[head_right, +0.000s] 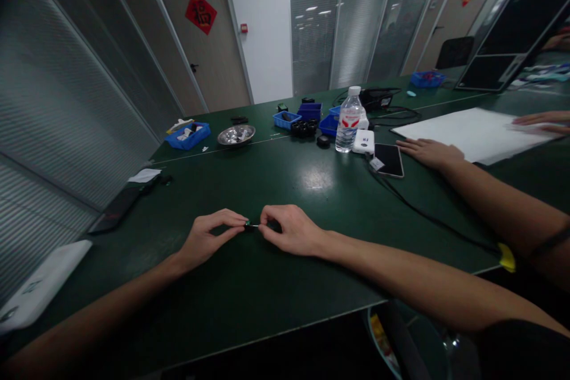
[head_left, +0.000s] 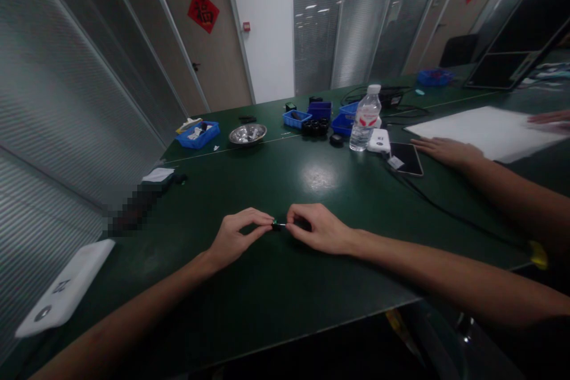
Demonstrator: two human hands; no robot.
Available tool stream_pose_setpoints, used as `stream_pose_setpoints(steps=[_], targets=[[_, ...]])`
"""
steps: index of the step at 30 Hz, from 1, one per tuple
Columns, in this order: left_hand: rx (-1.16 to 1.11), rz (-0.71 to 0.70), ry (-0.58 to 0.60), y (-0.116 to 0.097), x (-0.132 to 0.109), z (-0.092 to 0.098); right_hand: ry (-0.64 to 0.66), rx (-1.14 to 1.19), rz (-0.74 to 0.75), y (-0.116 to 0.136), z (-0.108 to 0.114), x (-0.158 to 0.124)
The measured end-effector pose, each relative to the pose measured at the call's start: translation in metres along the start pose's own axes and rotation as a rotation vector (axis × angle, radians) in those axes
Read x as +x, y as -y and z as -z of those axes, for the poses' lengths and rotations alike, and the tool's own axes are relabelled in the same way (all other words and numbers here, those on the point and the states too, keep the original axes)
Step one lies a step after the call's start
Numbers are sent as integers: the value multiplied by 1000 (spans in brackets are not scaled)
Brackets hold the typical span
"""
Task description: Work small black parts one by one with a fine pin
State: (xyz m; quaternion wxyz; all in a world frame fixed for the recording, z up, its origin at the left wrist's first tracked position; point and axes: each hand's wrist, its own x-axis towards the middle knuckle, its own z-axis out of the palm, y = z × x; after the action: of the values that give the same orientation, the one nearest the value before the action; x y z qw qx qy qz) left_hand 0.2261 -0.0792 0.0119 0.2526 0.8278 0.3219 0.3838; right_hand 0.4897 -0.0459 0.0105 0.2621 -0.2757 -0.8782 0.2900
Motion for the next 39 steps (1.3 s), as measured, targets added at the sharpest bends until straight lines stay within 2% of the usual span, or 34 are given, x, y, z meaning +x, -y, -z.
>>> stream_pose_setpoints(steps=[5, 14, 29, 39], targets=[[-19, -15, -1, -1, 1, 0, 7, 56, -10, 3, 0, 0], [-3, -37, -8, 0, 0, -1, -3, 0, 13, 4, 1, 0], [26, 83, 98, 1, -2, 3, 23, -66, 26, 2, 2, 0], [87, -6, 49, -4, 1, 1, 47, -83, 23, 1, 3, 1]])
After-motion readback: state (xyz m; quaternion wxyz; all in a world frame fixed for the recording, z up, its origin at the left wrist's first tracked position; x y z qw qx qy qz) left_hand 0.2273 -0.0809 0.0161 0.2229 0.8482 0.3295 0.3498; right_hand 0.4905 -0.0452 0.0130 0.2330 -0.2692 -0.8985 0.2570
